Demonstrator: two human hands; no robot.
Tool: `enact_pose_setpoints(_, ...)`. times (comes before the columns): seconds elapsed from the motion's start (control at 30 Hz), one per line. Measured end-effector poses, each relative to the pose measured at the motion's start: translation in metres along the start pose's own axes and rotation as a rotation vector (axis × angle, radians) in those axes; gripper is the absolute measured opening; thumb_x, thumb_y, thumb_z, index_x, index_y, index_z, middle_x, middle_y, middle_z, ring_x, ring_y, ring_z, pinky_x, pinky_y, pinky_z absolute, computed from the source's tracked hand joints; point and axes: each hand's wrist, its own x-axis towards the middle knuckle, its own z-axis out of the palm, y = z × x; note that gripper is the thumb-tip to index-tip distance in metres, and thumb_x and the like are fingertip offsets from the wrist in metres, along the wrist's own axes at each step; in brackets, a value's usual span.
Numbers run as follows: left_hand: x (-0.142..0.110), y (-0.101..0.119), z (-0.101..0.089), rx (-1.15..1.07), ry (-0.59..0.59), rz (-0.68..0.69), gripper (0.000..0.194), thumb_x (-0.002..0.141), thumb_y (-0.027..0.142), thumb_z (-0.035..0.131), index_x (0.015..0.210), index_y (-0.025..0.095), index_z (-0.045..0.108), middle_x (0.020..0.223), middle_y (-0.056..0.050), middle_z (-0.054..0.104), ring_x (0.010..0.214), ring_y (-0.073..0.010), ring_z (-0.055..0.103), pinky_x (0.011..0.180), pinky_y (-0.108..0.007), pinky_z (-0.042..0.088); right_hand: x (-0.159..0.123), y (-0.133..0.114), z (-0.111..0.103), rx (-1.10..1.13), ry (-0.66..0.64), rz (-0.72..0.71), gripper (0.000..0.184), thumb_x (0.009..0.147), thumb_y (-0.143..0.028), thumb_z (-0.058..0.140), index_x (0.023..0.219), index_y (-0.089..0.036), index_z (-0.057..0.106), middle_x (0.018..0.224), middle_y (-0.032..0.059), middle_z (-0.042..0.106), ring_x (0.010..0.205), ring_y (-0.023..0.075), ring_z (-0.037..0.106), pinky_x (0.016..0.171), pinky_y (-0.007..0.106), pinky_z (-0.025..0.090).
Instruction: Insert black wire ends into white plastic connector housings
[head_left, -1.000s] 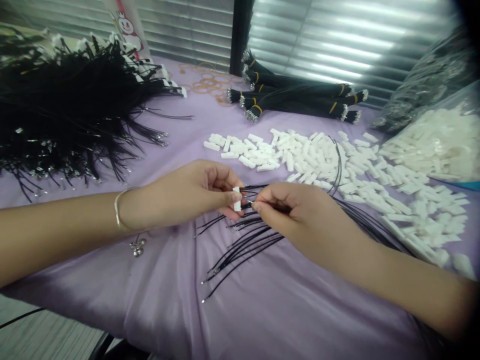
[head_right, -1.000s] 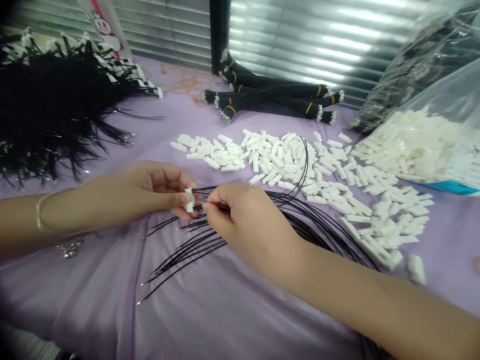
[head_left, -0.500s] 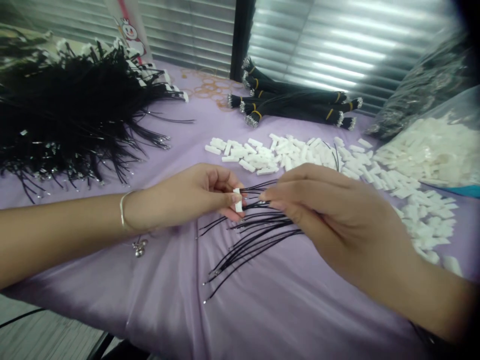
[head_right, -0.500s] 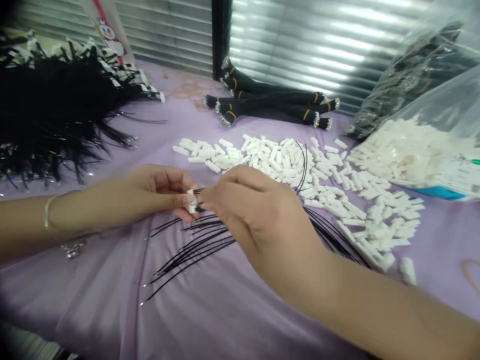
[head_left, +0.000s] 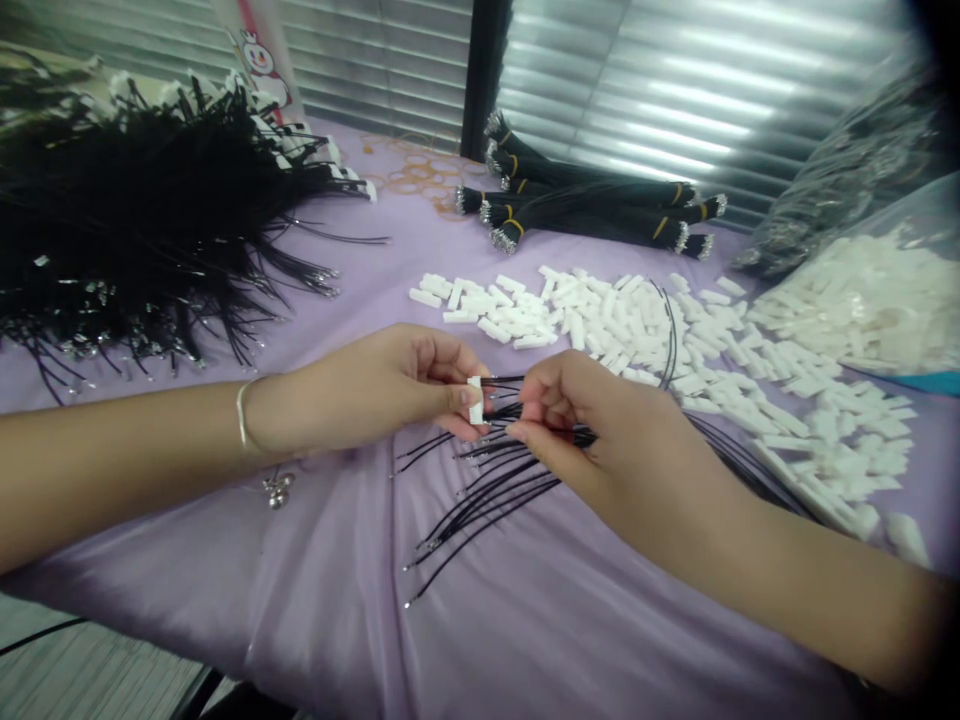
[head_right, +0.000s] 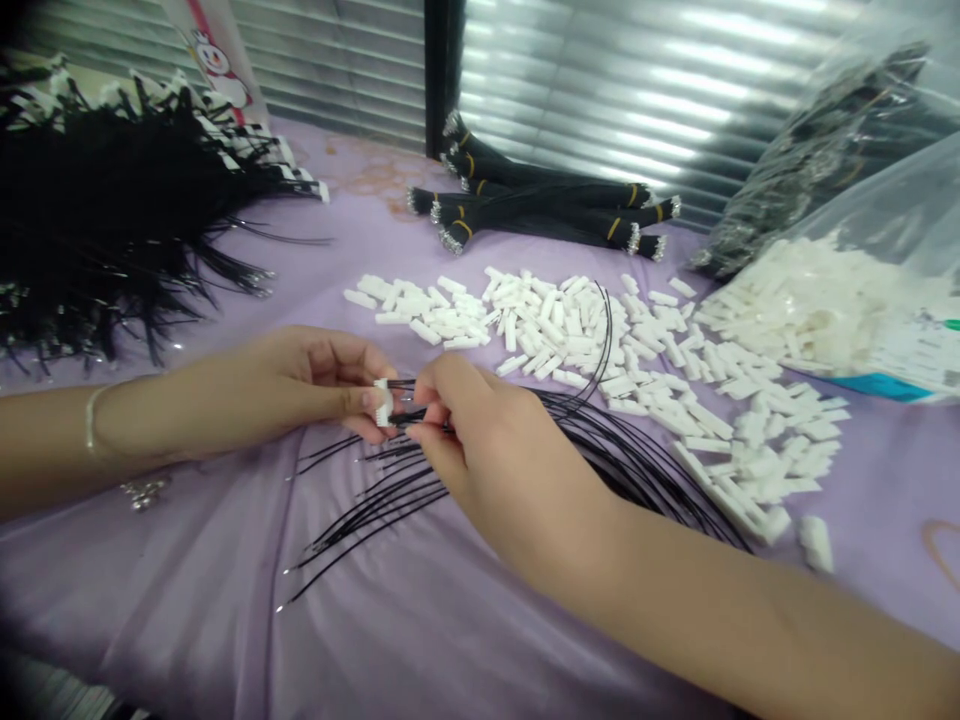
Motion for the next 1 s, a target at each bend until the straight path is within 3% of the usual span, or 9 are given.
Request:
enact_pose_setpoints(0.33, 0.000, -0.002, -0.001, -0.034, -0.009, 0.003, 0.005, 0.080, 0.016, 0.058, 0.080, 0.014, 0.063, 0.077, 0.000, 0.064, 0.073, -0.0109, 0.064, 0.077, -0.027, 0.056, 0.007, 0.002, 0.002, 0.065, -0.022, 0.076, 0.010, 0.081, -0.015, 0.054, 0.080, -0.020, 0.045, 0.065, -0.0069, 0.052, 0.054, 0.0047, 0.045, 0.051, 0.017, 0.035)
enact_pose_setpoints(1.0, 0.000, -0.001, 0.000, -0.014, 0.004, -0.009, 0.004, 0.080, 0.014, 0.058, 0.080, 0.015, 0.062, 0.075, 0.001, 0.065, 0.074, -0.0120, 0.065, 0.075, -0.026, 0.056, 0.010, 0.013, -0.003, 0.366, -0.132, 0.218, 0.020, 0.077, -0.022, 0.060, 0.081, -0.021, 0.040, 0.070, -0.0043, 0.055, 0.064, 0.0104, 0.056, 0.055, 0.023, 0.041)
